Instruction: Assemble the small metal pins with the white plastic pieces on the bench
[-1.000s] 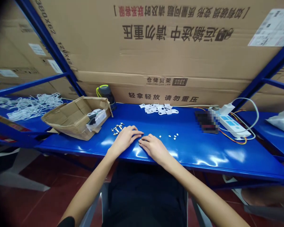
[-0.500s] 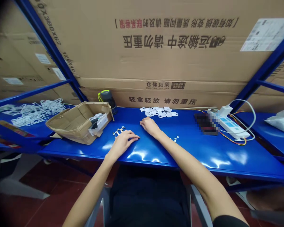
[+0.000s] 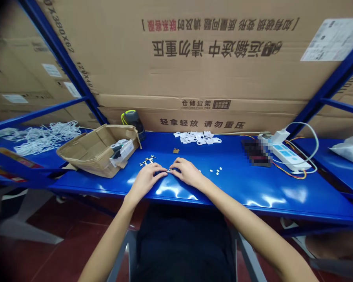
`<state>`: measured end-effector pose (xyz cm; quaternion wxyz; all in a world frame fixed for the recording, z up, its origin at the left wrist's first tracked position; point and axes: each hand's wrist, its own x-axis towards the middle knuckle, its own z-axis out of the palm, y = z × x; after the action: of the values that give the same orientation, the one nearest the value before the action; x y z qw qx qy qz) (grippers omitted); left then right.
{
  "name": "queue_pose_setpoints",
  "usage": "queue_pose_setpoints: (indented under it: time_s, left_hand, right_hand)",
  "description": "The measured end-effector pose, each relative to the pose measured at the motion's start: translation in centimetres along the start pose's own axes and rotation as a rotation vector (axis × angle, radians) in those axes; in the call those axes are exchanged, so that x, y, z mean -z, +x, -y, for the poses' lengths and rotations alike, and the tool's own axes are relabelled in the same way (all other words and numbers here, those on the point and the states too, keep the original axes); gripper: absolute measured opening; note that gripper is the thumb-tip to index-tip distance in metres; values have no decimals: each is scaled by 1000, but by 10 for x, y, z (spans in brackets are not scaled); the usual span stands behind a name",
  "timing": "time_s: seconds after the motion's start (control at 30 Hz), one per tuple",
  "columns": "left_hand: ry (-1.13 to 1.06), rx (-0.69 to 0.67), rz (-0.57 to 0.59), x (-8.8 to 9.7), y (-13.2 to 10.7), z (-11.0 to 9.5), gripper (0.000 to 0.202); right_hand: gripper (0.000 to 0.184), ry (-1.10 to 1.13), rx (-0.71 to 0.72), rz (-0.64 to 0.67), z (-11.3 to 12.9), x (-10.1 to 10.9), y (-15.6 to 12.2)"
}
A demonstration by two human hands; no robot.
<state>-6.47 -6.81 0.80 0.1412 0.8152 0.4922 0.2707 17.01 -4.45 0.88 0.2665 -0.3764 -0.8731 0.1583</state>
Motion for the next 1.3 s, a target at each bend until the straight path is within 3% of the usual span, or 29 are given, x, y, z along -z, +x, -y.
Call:
queue_pose_setpoints:
  time_s: [0.17, 0.3, 0.53, 0.7, 0.87, 1.03, 1.17, 1.3]
  left_hand:
    - [-24, 11, 20, 2, 1, -6, 23]
    - [-57, -2, 48, -2, 3, -14, 21]
    - [-100, -31, 71, -22, 10, -33, 18]
    - [-46, -8, 81, -16, 13, -25, 17]
    - [181, -2, 76, -4, 41, -12, 19]
    - [403, -50, 105, -6, 78, -13, 27]
    - [507, -72, 73, -13, 91, -14, 26]
    - [465, -96, -6, -15, 79, -18, 28]
  right_hand:
    - [22, -19, -66, -1, -4, 3, -11]
    - [29, -159, -118, -65, 0, 10, -35]
    - [30, -295, -21, -74, 7, 8, -44]
    - [26, -311, -59, -66, -3, 16, -48]
    - [26, -477, -162, -142, -16, 30, -72]
    - [33, -681, -238, -213, -25, 39, -91]
    - [33, -672, -215, -195, -18, 35, -81]
    - [31, -596, -165, -107, -8, 27, -59]
